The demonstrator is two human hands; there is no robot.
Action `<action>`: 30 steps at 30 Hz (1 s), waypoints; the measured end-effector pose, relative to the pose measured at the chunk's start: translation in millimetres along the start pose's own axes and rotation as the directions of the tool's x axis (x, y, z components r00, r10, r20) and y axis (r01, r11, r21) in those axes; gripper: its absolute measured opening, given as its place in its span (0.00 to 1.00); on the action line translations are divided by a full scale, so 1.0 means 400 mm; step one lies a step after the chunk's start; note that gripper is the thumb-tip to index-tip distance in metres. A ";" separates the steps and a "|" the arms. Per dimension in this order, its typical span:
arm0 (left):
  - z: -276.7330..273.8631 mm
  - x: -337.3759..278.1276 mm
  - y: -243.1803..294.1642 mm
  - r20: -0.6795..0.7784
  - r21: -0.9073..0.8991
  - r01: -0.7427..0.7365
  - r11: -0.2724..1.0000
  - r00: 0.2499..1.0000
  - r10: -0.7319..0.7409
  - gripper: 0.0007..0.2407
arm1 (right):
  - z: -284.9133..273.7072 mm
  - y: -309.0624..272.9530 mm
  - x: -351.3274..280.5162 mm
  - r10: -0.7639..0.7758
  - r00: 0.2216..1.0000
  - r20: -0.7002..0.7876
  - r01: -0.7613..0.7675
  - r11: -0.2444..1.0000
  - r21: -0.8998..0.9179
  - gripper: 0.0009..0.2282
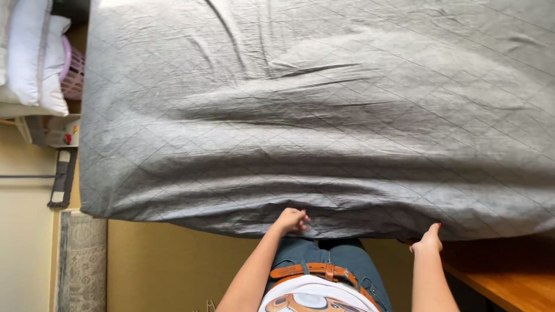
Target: The person uses a feather duster to clean a pillow and then the bed surface. After dusting, the person removes the fitted sheet from the mattress by pulling it off the corners and sides.
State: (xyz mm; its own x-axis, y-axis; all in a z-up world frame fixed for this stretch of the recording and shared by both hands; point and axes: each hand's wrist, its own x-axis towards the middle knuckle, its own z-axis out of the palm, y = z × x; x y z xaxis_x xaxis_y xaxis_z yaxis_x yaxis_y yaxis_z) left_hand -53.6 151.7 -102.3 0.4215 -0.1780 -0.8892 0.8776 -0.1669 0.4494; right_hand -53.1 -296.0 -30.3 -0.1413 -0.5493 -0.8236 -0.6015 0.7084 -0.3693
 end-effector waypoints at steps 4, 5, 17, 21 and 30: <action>0.035 0.028 -0.073 0.050 0.156 0.047 0.987 0.997 -0.055 0.16 | -0.040 0.002 0.200 0.031 0.977 0.212 -0.056 0.992 0.114 0.47; 0.044 0.024 -0.085 0.047 0.225 0.020 0.974 0.998 -0.031 0.16 | -0.039 -0.007 0.201 0.003 0.964 0.266 -0.036 0.992 0.119 0.44; 0.160 0.036 -0.117 0.104 -0.033 0.134 0.990 0.986 -0.130 0.25 | 0.032 -0.023 0.240 0.017 0.999 0.033 -0.035 0.749 0.662 0.23; 0.217 -0.040 -0.032 0.203 -0.381 0.142 0.913 0.977 -0.067 0.30 | -0.044 -0.082 0.068 -0.197 0.925 0.326 -0.106 0.689 0.717 0.27; 0.289 0.051 -0.023 -0.078 -0.412 -0.033 0.911 0.997 0.001 0.35 | -0.168 -0.114 -0.055 -0.580 0.753 0.311 0.340 0.747 0.571 0.19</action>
State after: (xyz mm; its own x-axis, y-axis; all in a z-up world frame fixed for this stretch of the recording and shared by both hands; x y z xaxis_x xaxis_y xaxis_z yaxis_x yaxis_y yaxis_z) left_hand -79.5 37.4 -114.8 0.4387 -0.1023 -0.8928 0.8795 0.2531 0.4031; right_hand -75.4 -346.1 33.8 0.4870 -0.6867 -0.5397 -0.0484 0.5958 -0.8017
